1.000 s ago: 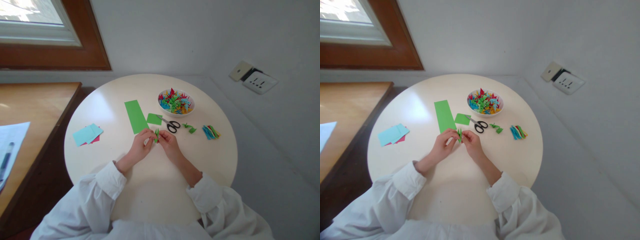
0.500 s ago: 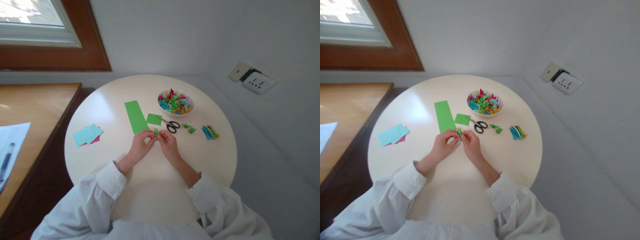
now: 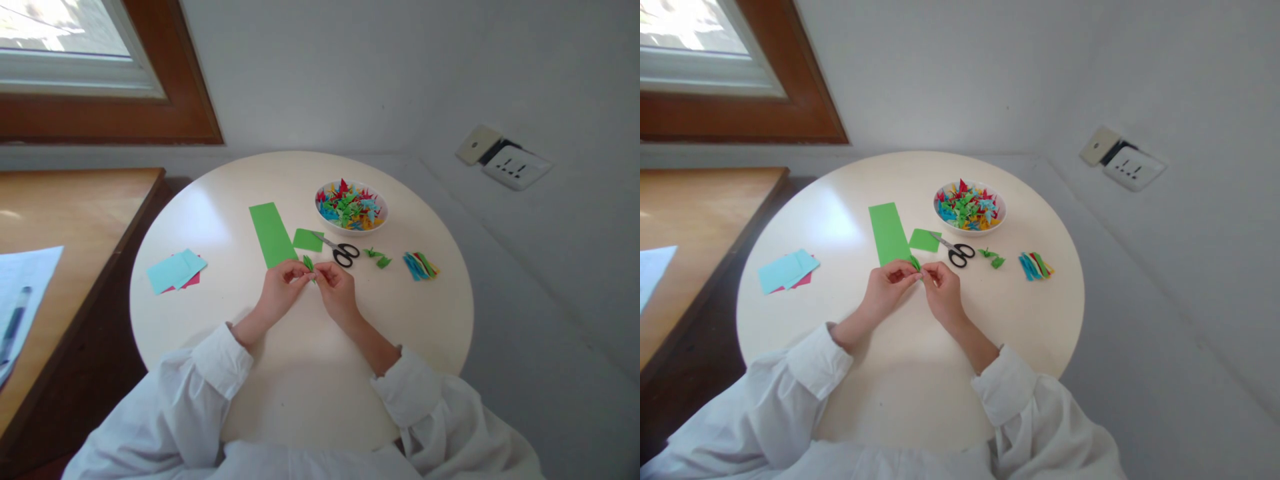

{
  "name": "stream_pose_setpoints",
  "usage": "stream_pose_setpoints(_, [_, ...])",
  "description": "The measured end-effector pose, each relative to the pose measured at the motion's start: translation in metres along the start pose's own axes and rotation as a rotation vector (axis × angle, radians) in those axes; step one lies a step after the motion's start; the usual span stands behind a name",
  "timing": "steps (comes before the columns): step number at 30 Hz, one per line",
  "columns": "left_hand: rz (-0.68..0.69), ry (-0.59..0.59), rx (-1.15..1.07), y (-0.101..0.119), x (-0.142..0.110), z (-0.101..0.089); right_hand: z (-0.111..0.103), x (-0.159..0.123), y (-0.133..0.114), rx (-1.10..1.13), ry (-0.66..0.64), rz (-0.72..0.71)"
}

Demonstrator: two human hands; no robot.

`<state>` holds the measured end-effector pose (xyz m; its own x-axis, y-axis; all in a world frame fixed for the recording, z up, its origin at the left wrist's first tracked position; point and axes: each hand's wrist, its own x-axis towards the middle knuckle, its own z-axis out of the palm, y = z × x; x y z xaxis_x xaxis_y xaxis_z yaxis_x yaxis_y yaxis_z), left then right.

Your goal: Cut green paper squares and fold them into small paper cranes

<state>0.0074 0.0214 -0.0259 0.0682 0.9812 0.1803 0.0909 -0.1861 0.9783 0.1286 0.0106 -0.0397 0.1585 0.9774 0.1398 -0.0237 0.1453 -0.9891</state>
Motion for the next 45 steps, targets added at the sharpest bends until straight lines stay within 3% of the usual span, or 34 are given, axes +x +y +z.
stream_pose_setpoints(16, [-0.198, 0.043, -0.142, 0.0025, 0.0, 0.0024, 0.0008, -0.0009, -0.0041, -0.05, 0.026, -0.078])
stream_pose_setpoints(22, [-0.218, 0.061, -0.17, 0.0048, -0.0002, 0.0019, 0.0003, -0.0002, -0.004, -0.035, 0.024, -0.078])
stream_pose_setpoints(30, [-0.25, 0.106, -0.22, 0.0054, 0.0004, 0.0042, 0.0041, 0.0015, -0.0022, 0.081, 0.053, 0.036])
stream_pose_setpoints(45, [-0.294, 0.039, -0.376, 0.008, 0.0032, 0.0049, -0.0012, 0.0072, -0.0001, 0.086, 0.05, 0.006])
